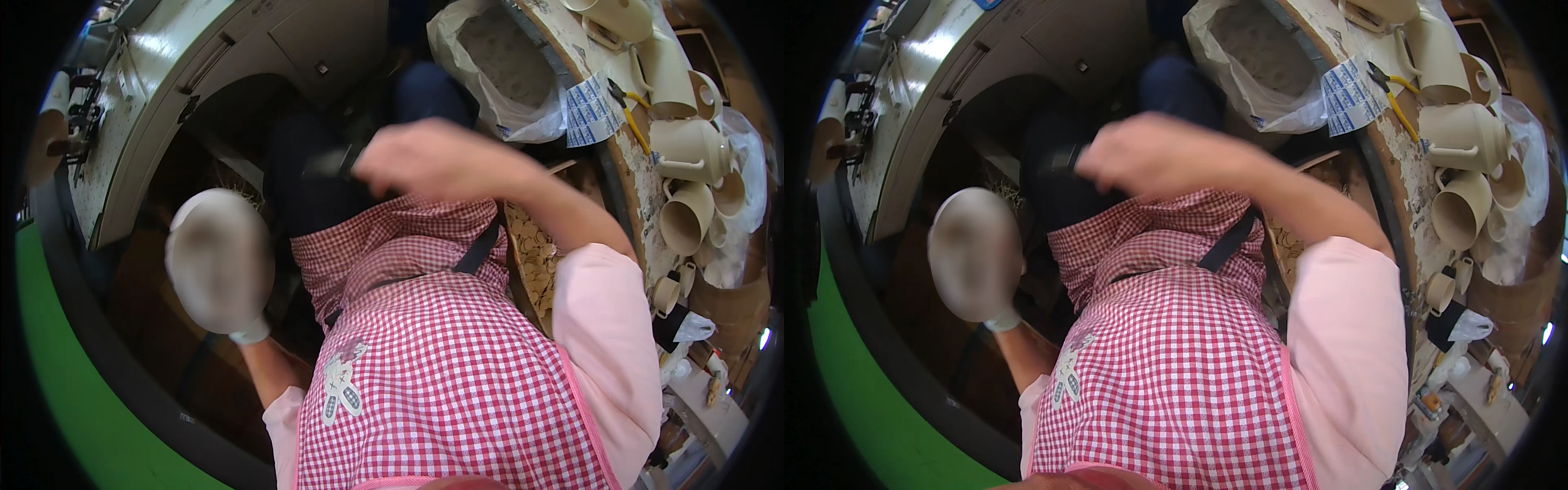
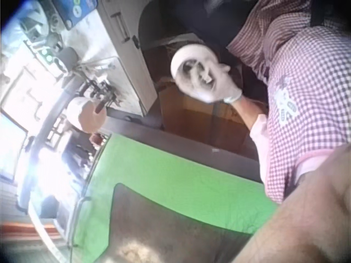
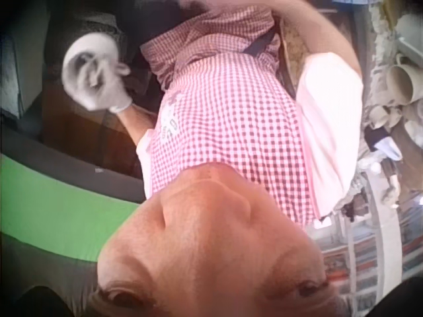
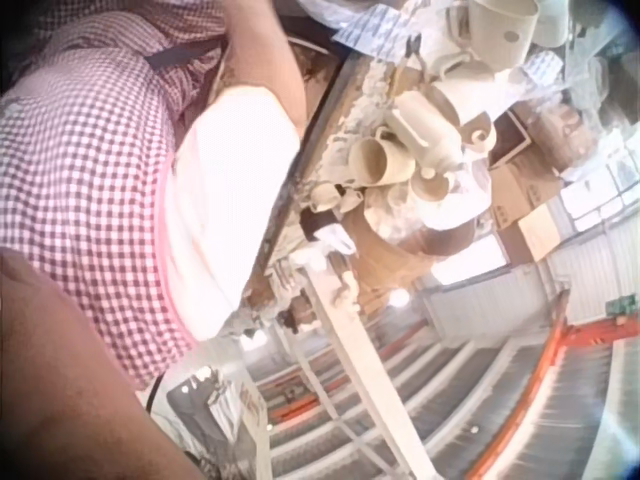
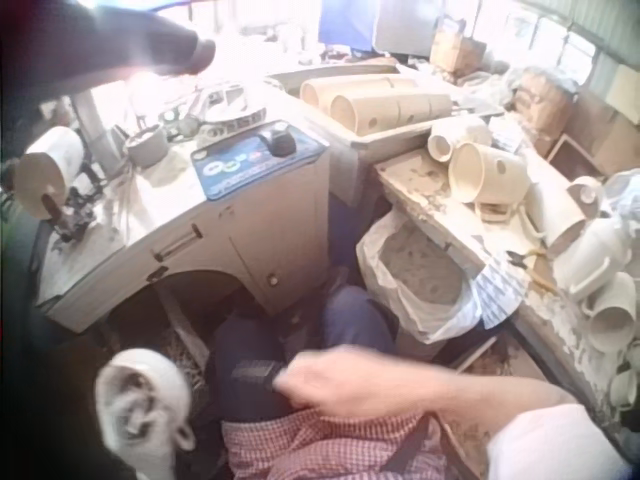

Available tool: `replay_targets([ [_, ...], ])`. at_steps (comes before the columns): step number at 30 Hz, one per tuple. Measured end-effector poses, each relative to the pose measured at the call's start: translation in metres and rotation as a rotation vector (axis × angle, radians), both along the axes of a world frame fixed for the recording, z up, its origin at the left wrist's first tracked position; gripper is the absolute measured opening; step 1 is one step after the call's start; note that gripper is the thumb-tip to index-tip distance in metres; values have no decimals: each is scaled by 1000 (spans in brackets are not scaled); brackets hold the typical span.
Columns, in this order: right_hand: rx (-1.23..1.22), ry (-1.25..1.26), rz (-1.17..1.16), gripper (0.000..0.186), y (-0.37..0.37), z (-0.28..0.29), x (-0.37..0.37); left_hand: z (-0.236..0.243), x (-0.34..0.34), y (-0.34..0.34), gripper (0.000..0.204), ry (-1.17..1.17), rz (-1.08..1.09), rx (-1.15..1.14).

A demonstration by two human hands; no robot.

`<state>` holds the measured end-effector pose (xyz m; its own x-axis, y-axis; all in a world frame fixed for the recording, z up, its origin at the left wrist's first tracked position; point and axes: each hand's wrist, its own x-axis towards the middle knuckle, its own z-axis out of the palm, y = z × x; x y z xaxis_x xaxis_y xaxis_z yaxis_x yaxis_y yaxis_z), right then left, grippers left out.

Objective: The person repeatedly picks up beige ceramic pitchers, uses a small tool to scrape the interior rim, and rubs the exterior with a sanding pad. They handle each pitcher one at a time, rotate it to access different sides, and place it back on the workbench.

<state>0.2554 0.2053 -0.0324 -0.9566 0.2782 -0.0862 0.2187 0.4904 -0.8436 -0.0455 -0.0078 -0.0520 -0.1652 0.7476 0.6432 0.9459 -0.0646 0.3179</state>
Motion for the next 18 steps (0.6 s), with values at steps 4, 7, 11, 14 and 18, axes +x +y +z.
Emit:
replay_targets([
  [4, 1230, -624, -692, 28, 109, 3, 138, 25, -61, -14, 54, -41, 564, 218],
  [7, 1173, -366, -988, 31, 168, -18, 227, 19, -96, -7, 50, -391, 502, 191],
  [11, 1458, -447, -896, 30, 180, -30, 256, 20, -112, -2, 54, -306, 407, 409],
  [14, 1561, -162, -951, 27, 157, -25, 222, 30, -113, -6, 48, 7, 623, 230],
  [18, 565, 16, -859, 20, 125, -95, 172, 41, -113, -9, 58, 266, 681, 243],
])
